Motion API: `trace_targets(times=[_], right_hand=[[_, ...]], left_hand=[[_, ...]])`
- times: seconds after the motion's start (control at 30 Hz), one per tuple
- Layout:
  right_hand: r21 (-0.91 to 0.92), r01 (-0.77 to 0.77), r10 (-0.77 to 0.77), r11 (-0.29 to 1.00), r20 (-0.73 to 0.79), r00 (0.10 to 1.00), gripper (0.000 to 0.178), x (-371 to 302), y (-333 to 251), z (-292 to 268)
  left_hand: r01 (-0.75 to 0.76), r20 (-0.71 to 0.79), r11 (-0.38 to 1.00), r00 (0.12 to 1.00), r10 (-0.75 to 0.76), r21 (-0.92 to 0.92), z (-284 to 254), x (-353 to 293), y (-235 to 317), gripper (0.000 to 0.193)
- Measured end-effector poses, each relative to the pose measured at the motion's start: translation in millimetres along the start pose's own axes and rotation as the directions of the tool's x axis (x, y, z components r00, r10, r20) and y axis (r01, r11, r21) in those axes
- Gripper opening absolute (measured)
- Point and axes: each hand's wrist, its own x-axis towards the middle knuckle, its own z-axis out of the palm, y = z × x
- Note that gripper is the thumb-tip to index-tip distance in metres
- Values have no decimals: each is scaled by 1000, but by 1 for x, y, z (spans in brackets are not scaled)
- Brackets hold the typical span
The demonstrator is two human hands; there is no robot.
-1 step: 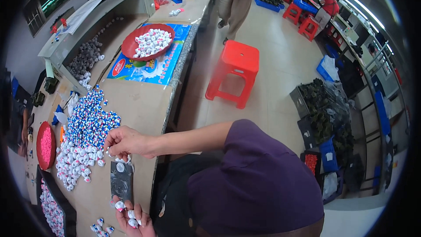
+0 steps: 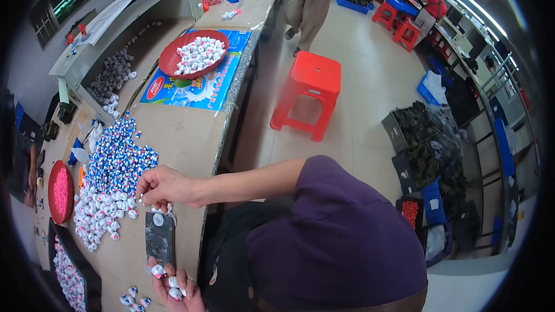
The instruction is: The person assembles toy figurines by dipping small components into adhesive and inserting them into figurine heads by hand, pausing to empty a bowl of figurine parts onto the table.
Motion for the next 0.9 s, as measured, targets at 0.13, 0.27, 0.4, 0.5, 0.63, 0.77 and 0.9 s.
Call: trace_targets(times=[0.13,0.27,0.4,0.5,0.63,0.77,0.9], right_hand=[[21,-9,8,1000,31,999,12,8,5,4],[-100,67,-74,993,-62,995,16,5,-2,-13],[-234,130,-147,963,-57,987,15,14,3,-9],[-352,149,-167,924,-20,986,15,25,16,-12],[-399,72,-90,914,-26,996,15,23,30,-12],[-600,141,-149,787,36,988,12,23,35,-7],[-828,224,-204,514,136,970,11,21,38,2]], left_hand=[[-17,-31,1000,999,17,-6,-10,0,6,23],[-99,26,994,995,97,53,-19,17,-1,34],[-189,30,982,981,189,-6,-34,13,8,33],[-198,51,978,978,202,-66,-42,10,9,33],[-229,35,971,972,232,-72,-54,7,4,34],[-246,55,967,967,250,-65,-59,11,3,36],[-233,38,971,971,235,-62,-60,12,0,40]])
